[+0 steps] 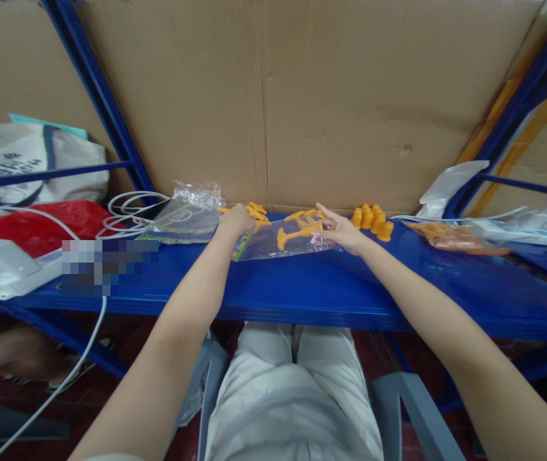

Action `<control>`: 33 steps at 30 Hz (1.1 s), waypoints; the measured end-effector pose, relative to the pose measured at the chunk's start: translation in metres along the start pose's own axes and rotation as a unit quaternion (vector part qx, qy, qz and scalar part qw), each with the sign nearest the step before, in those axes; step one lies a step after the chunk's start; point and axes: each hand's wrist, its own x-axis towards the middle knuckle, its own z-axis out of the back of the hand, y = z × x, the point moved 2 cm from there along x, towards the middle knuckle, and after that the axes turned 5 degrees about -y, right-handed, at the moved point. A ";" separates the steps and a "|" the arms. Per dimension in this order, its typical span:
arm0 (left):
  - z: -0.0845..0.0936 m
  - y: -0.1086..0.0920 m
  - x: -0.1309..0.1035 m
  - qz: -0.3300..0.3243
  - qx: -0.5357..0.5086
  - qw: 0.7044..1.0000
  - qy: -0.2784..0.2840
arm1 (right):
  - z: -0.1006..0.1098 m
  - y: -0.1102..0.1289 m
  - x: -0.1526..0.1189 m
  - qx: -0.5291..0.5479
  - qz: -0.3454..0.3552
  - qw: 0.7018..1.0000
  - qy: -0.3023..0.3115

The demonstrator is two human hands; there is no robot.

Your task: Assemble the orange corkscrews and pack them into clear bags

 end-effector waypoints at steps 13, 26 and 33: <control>-0.002 0.004 0.006 0.004 -0.211 0.973 0.093 | 0.009 -0.011 0.013 0.034 0.007 0.998 -0.059; 0.003 -0.022 -0.008 -0.043 -0.507 0.832 0.220 | 0.013 0.009 0.004 0.009 0.030 0.998 -0.056; -0.018 -0.041 -0.012 -0.060 -0.555 0.798 0.228 | 0.011 -0.001 0.009 0.012 0.011 1.000 -0.024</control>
